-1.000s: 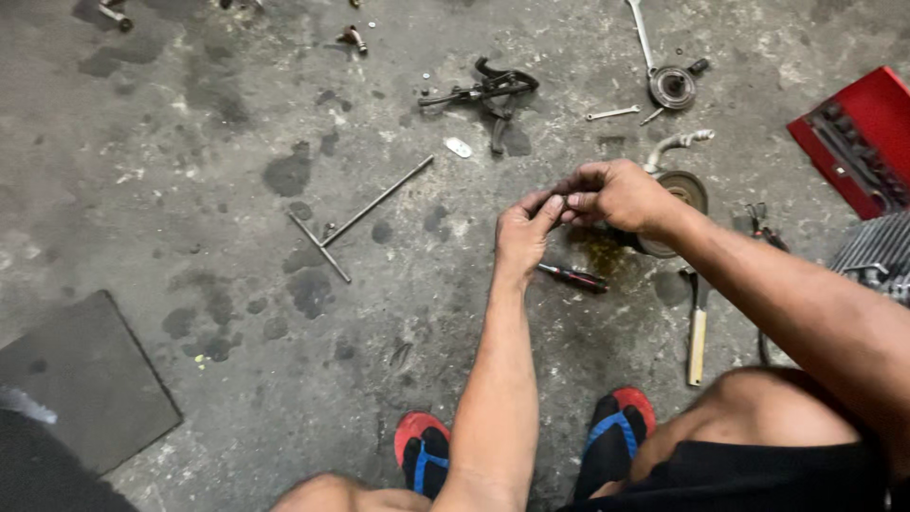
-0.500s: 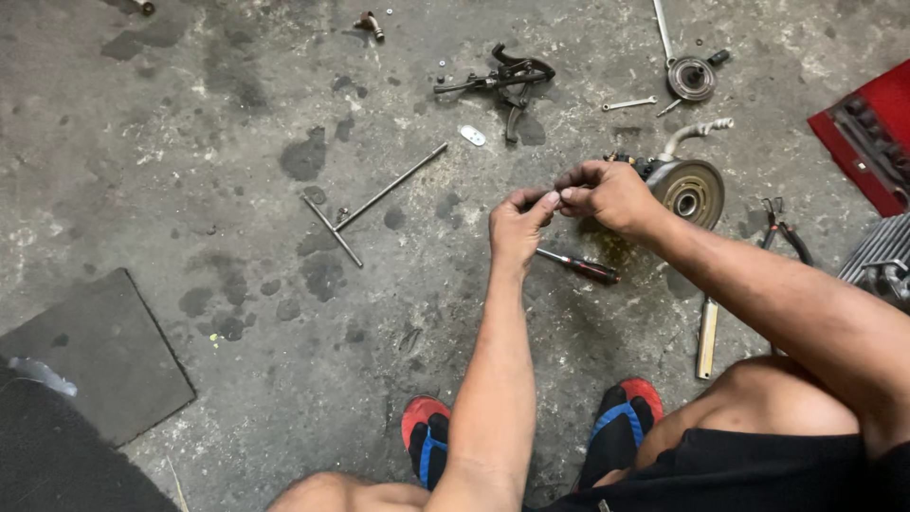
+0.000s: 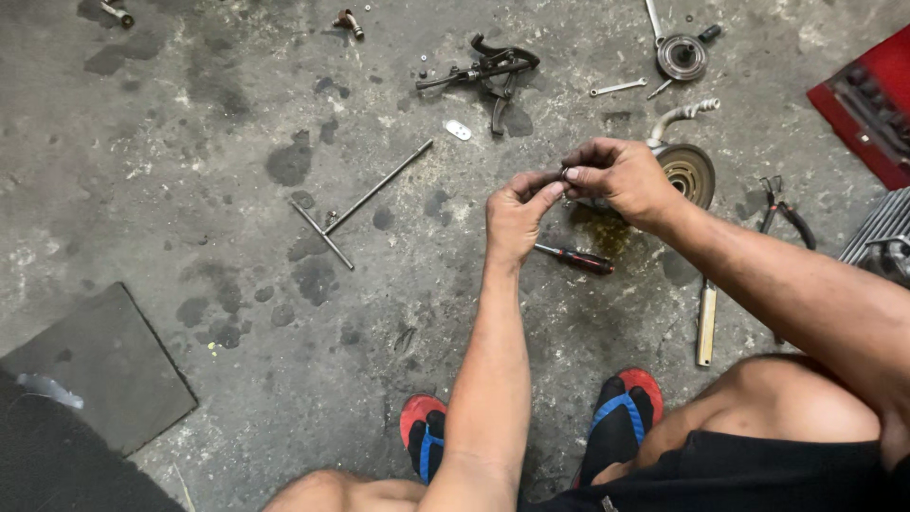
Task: The person assembles a mechanical part on the floor, using a hammer and screwdriver to secure components. They handle small metal pieces and a circular assembly, tightening and adjusting parts throughout the process.
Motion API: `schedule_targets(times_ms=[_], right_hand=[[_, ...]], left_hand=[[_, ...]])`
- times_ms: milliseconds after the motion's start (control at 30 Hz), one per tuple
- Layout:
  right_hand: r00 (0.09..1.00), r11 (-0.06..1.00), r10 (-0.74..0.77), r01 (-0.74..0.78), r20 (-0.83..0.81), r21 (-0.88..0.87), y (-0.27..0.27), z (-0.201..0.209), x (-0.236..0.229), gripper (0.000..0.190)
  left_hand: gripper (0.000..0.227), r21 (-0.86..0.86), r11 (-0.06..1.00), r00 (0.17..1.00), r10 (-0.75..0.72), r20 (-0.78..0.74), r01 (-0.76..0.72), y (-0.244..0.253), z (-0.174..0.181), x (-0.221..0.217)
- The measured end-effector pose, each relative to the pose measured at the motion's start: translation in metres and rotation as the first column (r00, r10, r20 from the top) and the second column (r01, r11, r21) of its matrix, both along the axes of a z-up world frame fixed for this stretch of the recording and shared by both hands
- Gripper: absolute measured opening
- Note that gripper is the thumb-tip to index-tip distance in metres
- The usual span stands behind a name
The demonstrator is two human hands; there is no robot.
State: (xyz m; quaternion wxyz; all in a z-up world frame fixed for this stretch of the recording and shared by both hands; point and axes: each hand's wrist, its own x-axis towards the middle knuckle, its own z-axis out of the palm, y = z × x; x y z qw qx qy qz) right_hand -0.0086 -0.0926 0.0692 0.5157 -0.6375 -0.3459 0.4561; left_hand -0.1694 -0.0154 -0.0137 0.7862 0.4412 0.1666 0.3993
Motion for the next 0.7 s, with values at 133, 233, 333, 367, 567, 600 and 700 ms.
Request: schedule_targets(times_ms=[133, 233, 333, 367, 567, 600, 700], right_hand=[[0.997, 1.000, -0.005, 0.005, 0.071, 0.000, -0.002, 0.000, 0.002, 0.018], [0.995, 1.000, 0.014, -0.014, 0.097, -0.004, -0.004, 0.000, 0.003, 0.017], [0.994, 1.000, 0.022, -0.020, 0.106, -0.024, -0.005, 0.003, 0.003, 0.016], [0.994, 0.999, 0.023, -0.019, 0.107, -0.035, -0.006, 0.003, 0.002, 0.016], [0.995, 1.000, 0.013, -0.011, 0.098, -0.025, -0.002, 0.006, -0.002, 0.016], [0.997, 1.000, 0.013, -0.011, 0.081, -0.017, -0.001, 0.005, -0.002, 0.016], [0.999, 1.000, 0.006, -0.005, 0.042, -0.007, -0.001, 0.004, -0.001, 0.018]], left_hand=[[0.019, 0.137, 0.989, 0.996, 0.069, -0.059, -0.060, -0.004, 0.003, 0.005], [0.017, 0.158, 0.984, 0.990, 0.095, -0.108, -0.077, -0.006, 0.006, 0.005], [0.016, 0.130, 0.989, 0.988, 0.092, -0.128, -0.075, -0.008, 0.010, 0.004], [0.016, 0.123, 0.989, 0.987, 0.093, -0.132, -0.077, -0.008, 0.011, 0.003], [0.014, 0.212, 0.971, 0.981, 0.141, -0.130, -0.111, -0.007, 0.016, -0.001], [0.014, 0.206, 0.972, 0.982, 0.141, -0.126, -0.113, -0.006, 0.016, -0.001], [0.014, 0.201, 0.973, 0.984, 0.139, -0.109, -0.115, -0.006, 0.016, 0.000]])
